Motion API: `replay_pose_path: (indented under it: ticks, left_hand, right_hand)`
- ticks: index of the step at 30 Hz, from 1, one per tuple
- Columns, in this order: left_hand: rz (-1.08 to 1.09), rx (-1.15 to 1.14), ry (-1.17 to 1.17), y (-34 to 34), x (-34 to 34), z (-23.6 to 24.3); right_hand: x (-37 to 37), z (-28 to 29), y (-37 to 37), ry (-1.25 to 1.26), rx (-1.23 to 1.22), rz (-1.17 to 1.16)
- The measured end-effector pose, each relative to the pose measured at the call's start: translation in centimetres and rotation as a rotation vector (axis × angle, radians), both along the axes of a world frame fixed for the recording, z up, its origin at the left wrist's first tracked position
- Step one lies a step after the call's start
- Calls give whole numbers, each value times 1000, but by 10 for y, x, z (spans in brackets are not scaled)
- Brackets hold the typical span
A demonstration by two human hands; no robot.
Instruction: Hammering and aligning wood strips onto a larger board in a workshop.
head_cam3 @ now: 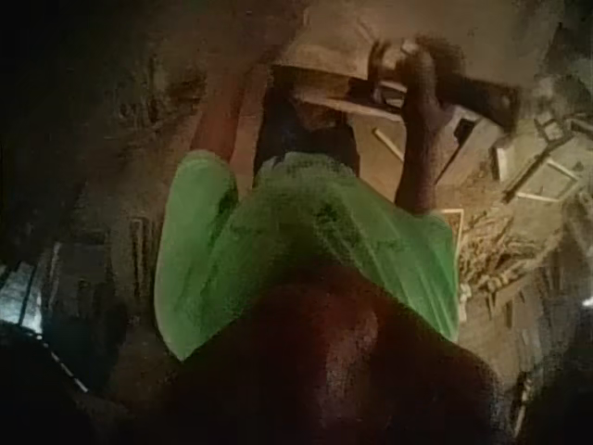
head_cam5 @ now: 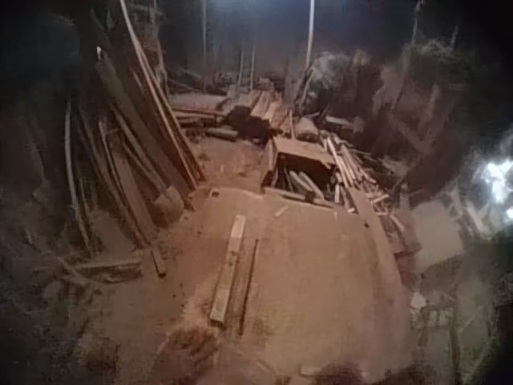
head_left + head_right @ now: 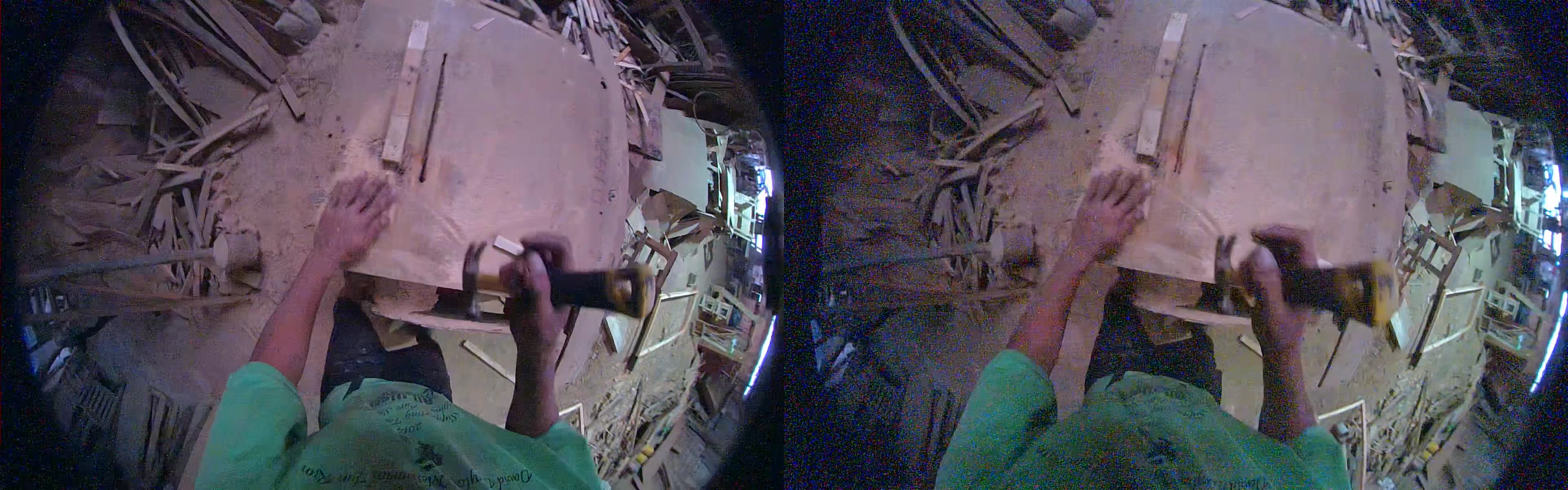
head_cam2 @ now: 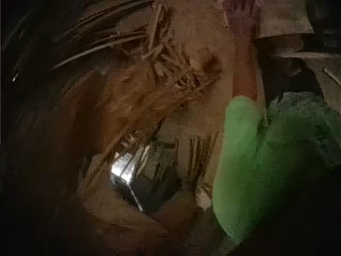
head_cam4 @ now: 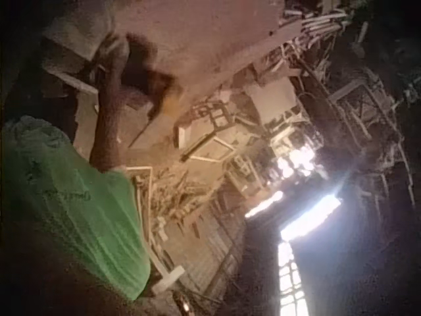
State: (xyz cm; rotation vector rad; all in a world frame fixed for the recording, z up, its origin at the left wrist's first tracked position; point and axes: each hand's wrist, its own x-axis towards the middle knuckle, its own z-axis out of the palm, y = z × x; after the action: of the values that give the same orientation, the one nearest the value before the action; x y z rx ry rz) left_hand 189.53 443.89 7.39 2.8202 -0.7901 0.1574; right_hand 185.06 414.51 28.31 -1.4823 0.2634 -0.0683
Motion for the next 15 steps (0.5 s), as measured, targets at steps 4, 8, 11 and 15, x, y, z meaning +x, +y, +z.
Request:
replay_pose_path:
  ticks: [4,8,11,15]
  left_hand:
    - [547,214,241,35,35,-2]
    - [483,-148,-40,34,89,8]
    - [105,-210,37,28,123,12]
    - [-80,-222,171,30,138,9]
  right_hand:
    - [74,-26,77,23,40,87]
    - [118,-53,124,93,46,-4]
    - [145,-73,139,201,-3,-85]
    - [187,-92,149,260,3,-37]
